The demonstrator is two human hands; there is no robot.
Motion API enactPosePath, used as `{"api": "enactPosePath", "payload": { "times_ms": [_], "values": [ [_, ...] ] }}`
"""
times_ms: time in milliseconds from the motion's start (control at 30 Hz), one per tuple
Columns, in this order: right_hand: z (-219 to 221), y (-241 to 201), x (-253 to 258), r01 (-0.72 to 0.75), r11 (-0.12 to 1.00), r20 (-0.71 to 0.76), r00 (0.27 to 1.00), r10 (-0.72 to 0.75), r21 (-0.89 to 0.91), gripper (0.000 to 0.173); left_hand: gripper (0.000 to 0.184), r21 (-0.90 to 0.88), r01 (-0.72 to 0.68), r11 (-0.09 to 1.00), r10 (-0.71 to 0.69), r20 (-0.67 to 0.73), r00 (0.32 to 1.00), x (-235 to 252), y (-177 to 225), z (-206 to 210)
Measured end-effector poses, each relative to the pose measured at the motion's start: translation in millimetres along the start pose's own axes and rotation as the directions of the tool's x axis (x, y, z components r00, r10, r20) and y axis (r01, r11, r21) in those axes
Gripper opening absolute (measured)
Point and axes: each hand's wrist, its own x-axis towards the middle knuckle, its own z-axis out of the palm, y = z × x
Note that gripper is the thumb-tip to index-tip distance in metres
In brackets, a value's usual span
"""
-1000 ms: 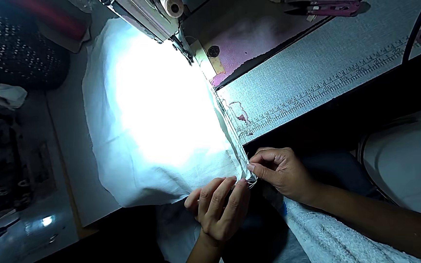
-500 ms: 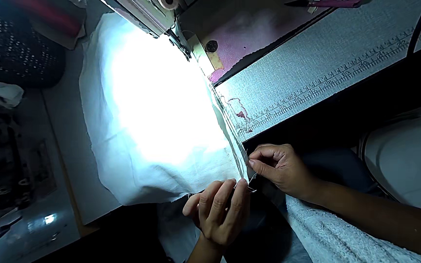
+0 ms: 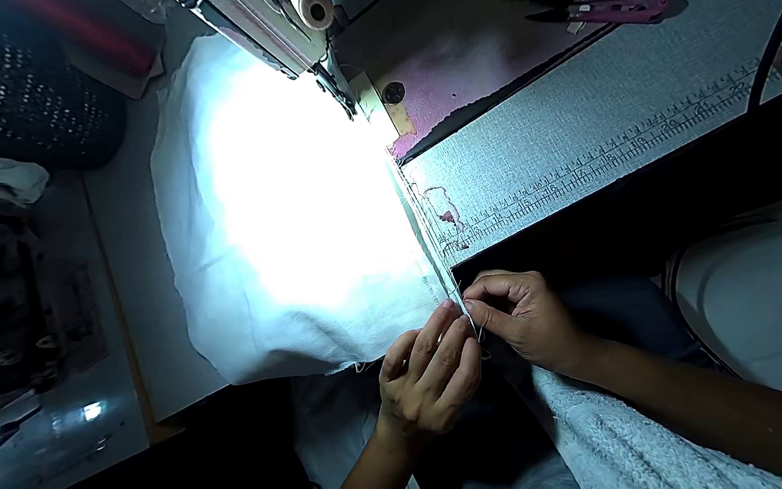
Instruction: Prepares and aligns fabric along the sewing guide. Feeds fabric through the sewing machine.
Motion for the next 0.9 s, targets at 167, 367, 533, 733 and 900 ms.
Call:
{"api": "enactPosePath", "payload": {
  "times_ms": [167, 367, 533, 733, 900],
  "values": [
    [-0.9, 1.1, 0.2, 0.009, 1.0, 0.002, 1.0, -0.009, 0.004, 0.012, 0.01, -0.049, 0.007, 0.999, -0.007, 0.011, 1.0, -2.5, -2.4, 3.4],
    [-1.5, 0.8, 1.9, 0.049, 0.999, 0.045, 0.998, -0.049, -0.01, 0.014, 0.009, -0.105, -0.007, 0.994, 0.004, -0.032, 0.999, -1.0, -3.9, 3.9],
    [-2.7, 1.5, 2.1, 0.067, 0.997, 0.053, 0.997, -0.065, -0.044, 0.015, 0.009, -0.098, 0.007, 0.995, -0.008, -0.008, 1.0, -0.9, -3.7, 5.8],
    [-6.5, 2.5, 4.5, 0.038, 0.999, 0.087, 0.995, -0.041, 0.032, 0.025, 0.01, -0.085, 0.029, 0.996, -0.027, 0.025, 0.999, 3.0, -0.9, 6.8],
    [-5.2, 2.4, 6.8, -0.032, 0.989, 0.031, 0.999, 0.028, 0.147, 0.012, 0.008, -0.238, 0.093, 0.967, -0.107, -0.047, 0.993, -0.3, -1.7, 14.0]
  ]
}}
